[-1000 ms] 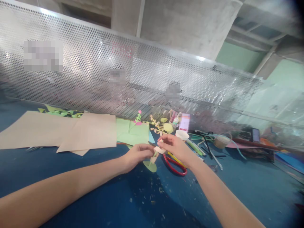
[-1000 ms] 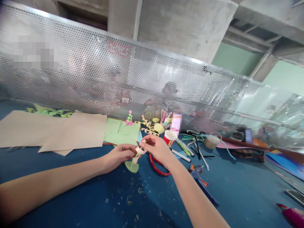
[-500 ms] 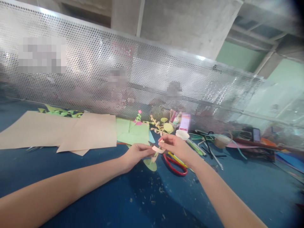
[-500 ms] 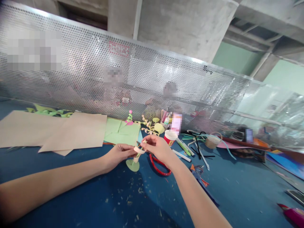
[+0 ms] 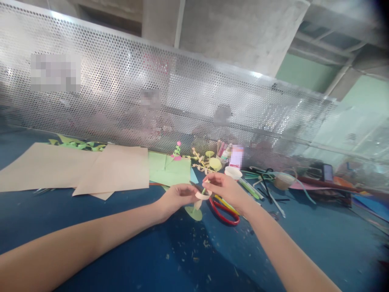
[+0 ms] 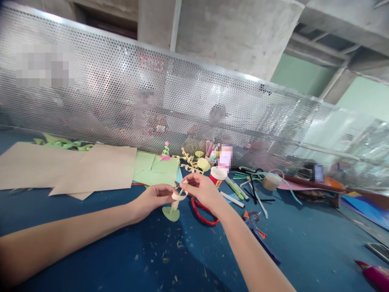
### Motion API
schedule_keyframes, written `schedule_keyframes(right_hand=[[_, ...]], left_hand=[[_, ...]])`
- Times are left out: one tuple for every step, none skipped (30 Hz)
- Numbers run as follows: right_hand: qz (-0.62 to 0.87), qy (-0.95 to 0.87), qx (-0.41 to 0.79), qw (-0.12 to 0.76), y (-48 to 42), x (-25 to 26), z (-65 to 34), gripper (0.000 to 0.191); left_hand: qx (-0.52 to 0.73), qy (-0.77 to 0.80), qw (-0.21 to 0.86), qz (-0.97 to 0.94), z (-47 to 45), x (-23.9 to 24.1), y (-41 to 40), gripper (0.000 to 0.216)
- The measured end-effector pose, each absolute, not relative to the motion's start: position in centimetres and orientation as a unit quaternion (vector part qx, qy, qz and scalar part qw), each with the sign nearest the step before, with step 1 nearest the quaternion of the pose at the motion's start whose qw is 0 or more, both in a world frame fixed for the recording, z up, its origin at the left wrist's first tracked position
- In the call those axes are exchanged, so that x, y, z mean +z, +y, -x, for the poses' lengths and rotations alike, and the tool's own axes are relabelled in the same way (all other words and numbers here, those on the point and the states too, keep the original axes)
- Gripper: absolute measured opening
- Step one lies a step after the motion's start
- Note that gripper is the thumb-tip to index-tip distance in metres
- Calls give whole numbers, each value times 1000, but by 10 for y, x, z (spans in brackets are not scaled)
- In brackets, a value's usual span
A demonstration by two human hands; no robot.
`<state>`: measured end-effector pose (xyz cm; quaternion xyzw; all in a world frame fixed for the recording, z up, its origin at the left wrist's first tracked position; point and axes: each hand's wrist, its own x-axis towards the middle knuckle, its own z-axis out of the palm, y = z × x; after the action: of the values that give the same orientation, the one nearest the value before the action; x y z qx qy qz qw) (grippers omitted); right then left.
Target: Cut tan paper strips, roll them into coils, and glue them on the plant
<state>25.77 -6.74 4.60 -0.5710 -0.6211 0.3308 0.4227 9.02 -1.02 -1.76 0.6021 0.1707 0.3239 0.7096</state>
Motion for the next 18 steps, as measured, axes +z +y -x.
schedule_keyframes(right_hand=[[572, -621, 330, 423, -68, 46, -258, 24], [574, -620, 329, 422, -68, 46, -258, 25], [577, -619, 327, 421, -68, 46, -258, 26], [581, -619, 323, 419, -68, 46, -258, 26], [583, -620, 319, 417, -68, 46, -258, 27], [584, -622, 315, 416, -68, 46, -258, 27], [583, -624, 312, 415, -68, 45, -259, 27], [582, -627, 311, 416, -67, 45, -259, 27], [579, -628, 310, 416, -67, 44, -259, 27], [578, -629, 310, 417, -67, 44, -259, 27], [577, -630, 312, 416, -67, 43, -260, 27], [576, -630, 314, 416, -67, 43, -260, 26], [574, -630, 317, 416, -67, 43, -260, 26], [572, -631, 320, 415, -67, 43, -260, 26], [571, -632, 321, 414, -67, 42, -260, 26], [569, -634, 321, 414, -67, 42, -259, 27], [568, -636, 319, 414, -66, 42, -259, 27], [568, -638, 315, 414, -66, 42, -260, 27]], left_hand=[[325, 172, 711, -599, -90, -18, -10, 18], [326, 173, 712, -597, -90, -19, -10, 18], [326, 174, 714, -595, -90, -19, -10, 17], [326, 173, 717, -592, -90, -19, -10, 16], [326, 170, 722, -586, -90, -19, -10, 14], [326, 165, 729, -579, -91, -18, -10, 11], [327, 162, 736, -570, -91, -18, -10, 10], [330, 161, 742, -561, -91, -17, -11, 9], [334, 161, 745, -555, -91, -16, -11, 10], [336, 163, 746, -552, -91, -16, -11, 12], [338, 163, 745, -552, -92, -15, -12, 14], [339, 161, 743, -554, -92, -15, -12, 16], [338, 158, 742, -557, -92, -16, -12, 18], [336, 157, 741, -560, -92, -16, -12, 20], [333, 158, 738, -565, -93, -17, -12, 22], [330, 163, 734, -571, -93, -18, -11, 23], [328, 170, 728, -577, -93, -19, -11, 24], [328, 176, 723, -582, -93, -20, -11, 24]])
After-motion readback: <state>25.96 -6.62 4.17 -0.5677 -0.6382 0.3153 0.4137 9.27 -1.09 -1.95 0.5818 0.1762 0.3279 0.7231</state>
